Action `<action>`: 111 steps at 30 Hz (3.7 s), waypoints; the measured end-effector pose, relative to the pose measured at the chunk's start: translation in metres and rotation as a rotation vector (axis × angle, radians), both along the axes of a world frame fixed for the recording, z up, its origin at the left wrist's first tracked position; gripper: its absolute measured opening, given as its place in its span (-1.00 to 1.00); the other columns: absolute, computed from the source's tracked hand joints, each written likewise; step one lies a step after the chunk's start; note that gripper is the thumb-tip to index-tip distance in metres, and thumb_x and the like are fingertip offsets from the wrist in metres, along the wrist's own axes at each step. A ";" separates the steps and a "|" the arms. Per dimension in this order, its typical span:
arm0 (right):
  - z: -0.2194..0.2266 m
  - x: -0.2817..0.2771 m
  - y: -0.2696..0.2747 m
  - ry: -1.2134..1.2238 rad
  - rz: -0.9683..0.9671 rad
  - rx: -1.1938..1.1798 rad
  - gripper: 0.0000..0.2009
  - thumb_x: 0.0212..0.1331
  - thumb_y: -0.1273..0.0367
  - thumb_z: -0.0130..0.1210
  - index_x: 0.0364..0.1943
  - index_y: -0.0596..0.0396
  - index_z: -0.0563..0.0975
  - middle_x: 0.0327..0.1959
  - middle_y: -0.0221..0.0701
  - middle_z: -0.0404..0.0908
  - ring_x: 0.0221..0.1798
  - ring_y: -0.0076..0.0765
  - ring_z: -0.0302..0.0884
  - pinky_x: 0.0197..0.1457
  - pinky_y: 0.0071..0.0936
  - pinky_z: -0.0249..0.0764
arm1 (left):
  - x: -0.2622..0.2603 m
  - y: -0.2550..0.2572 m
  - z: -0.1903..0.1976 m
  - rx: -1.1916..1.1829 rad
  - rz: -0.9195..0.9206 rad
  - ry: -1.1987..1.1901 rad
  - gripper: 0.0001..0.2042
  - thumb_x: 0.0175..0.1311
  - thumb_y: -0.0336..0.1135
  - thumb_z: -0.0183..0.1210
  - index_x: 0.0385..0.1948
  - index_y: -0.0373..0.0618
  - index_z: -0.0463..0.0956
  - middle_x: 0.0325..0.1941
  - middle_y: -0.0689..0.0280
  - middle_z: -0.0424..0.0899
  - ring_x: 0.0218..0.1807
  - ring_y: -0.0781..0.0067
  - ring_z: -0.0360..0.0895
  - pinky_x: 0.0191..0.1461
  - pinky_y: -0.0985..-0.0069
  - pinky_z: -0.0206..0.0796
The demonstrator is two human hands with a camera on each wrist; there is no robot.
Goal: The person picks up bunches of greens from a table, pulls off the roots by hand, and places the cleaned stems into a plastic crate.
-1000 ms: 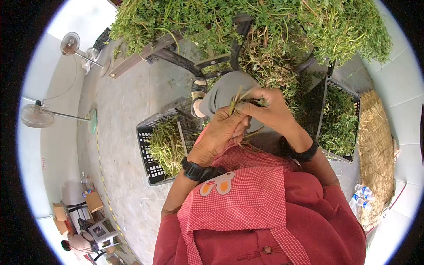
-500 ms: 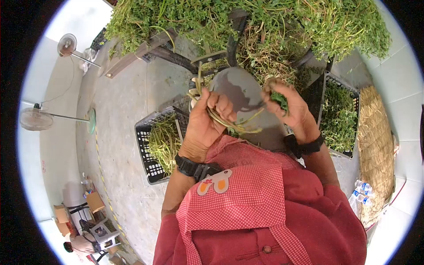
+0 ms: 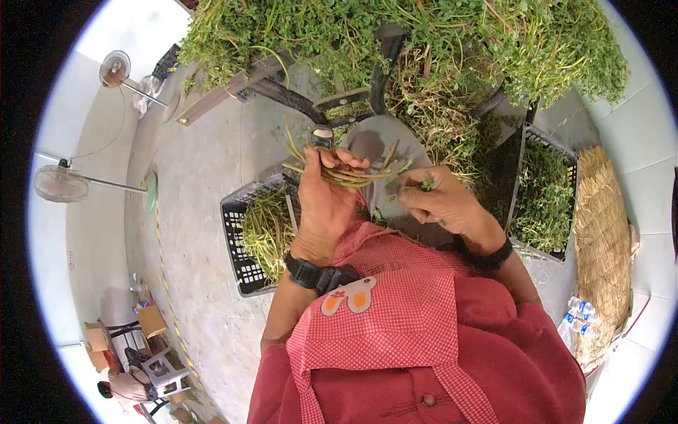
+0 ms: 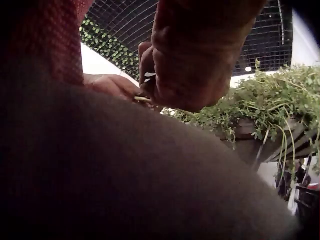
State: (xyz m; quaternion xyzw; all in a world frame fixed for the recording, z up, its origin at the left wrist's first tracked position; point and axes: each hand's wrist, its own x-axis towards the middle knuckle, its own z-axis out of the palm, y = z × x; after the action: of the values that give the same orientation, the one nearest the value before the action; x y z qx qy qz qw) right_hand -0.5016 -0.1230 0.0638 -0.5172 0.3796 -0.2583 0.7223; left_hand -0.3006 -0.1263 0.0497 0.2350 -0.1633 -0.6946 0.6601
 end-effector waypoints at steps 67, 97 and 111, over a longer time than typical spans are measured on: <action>-0.022 0.050 -0.012 0.359 -0.061 -0.941 -0.88 0.08 0.39 0.04 -0.38 0.16 0.46 -0.47 -0.09 0.49 -0.36 0.07 0.46 -0.30 -0.18 0.37 | 0.015 0.024 -0.006 -0.204 -0.619 -0.312 -0.42 0.21 -0.40 0.10 0.26 -0.22 0.08 -0.14 0.23 0.54 -0.32 0.50 0.53 -0.39 0.58 0.43; -0.011 0.044 -0.025 0.222 0.068 -0.535 -0.85 0.18 0.39 0.03 -0.29 0.17 0.54 -0.56 -0.45 0.55 -0.56 -0.60 0.47 -0.48 -0.62 0.36 | 0.025 0.028 -0.014 -0.132 -0.713 -0.537 -0.89 0.03 -0.58 -0.03 -0.45 -0.35 0.48 -0.47 0.22 0.55 -0.63 0.64 0.29 -0.60 0.73 0.03; -0.090 -0.240 -0.088 1.116 -0.930 -1.356 -0.78 -0.01 0.63 0.04 -0.23 0.18 0.55 -0.40 -0.27 0.59 -0.39 -0.24 0.53 -0.27 -0.43 0.45 | 0.185 0.050 -0.055 0.360 0.053 -0.930 -0.77 0.23 -0.36 0.00 -0.14 -0.24 0.48 -0.57 0.43 0.50 -0.64 0.69 0.33 -0.59 0.70 0.19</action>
State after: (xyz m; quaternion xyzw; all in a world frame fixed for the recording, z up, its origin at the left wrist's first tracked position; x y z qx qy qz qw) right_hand -0.7416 -0.2108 -0.0258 -0.6678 0.6024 -0.3977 -0.1816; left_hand -0.1155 -0.0763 -0.0053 0.6341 -0.3116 -0.5165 0.4838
